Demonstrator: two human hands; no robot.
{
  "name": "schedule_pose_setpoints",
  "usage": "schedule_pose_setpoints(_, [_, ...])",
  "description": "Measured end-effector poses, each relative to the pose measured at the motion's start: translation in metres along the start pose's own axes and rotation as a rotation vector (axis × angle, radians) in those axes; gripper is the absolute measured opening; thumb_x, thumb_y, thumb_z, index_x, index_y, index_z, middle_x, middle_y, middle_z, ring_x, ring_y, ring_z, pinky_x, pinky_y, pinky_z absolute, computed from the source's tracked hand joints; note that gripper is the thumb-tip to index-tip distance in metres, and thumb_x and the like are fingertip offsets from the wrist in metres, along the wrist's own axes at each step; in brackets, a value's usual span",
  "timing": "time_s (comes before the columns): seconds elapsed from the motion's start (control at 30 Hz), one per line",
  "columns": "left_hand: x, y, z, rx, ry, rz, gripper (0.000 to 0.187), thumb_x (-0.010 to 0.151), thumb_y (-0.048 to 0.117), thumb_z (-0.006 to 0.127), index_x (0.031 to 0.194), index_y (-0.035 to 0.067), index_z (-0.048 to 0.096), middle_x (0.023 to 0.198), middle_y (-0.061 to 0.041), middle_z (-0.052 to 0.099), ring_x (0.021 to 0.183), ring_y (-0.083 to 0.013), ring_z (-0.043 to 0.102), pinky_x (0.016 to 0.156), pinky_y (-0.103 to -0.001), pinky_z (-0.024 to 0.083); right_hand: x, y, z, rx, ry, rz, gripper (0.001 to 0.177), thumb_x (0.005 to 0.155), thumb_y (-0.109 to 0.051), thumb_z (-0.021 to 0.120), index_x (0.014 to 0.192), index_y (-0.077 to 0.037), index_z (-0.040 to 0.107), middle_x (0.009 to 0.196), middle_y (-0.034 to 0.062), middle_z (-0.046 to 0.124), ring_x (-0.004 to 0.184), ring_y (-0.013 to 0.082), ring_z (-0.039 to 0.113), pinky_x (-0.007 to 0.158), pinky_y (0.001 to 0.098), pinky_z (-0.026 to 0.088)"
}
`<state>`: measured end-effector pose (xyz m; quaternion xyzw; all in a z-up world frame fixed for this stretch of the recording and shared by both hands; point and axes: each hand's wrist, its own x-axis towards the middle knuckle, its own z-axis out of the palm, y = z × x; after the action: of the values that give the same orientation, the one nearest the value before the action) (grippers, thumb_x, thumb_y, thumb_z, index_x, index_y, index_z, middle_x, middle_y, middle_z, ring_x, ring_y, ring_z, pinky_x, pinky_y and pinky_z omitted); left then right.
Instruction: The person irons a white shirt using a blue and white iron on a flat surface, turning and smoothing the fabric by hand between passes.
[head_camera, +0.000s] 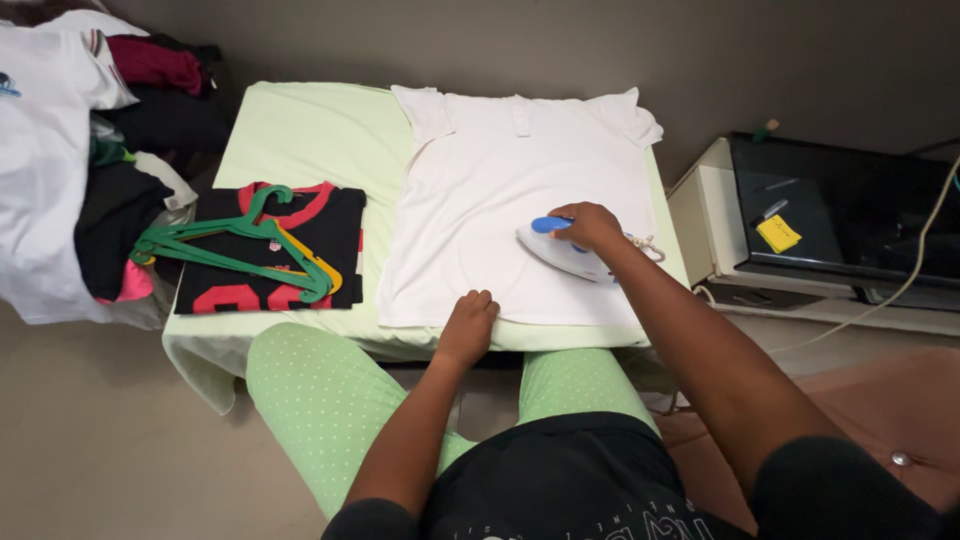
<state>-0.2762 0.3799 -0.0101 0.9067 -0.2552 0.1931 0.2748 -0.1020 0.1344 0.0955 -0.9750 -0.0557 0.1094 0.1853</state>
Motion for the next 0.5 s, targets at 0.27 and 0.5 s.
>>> schedule_pose_setpoints(0.27, [-0.004,0.011,-0.004,-0.151,0.020,-0.031,0.007,0.079,0.001,0.058,0.082,0.002,0.064,0.087,-0.016,0.059,0.088,-0.0371,0.057,0.080,-0.047,0.048,0.014,-0.049,0.014,0.121,-0.003,0.017,0.050,0.080,-0.038,0.081,0.129,-0.031,0.072,0.116,0.0026,0.077,0.095,0.0213,0.076,0.086,0.0347,0.057])
schedule_pose_setpoints(0.5, [-0.003,0.002,0.010,-0.286,-0.027,-0.118,0.011,0.083,0.001,0.059,0.085,0.003,0.069,0.089,-0.016,0.063,0.091,-0.0376,0.059,0.084,-0.046,0.049,0.062,-0.099,0.018,0.046,0.069,-0.019,0.046,0.086,-0.040,0.076,0.131,-0.027,0.070,0.123,0.0036,0.073,0.106,0.0237,0.071,0.090,0.0379,0.055])
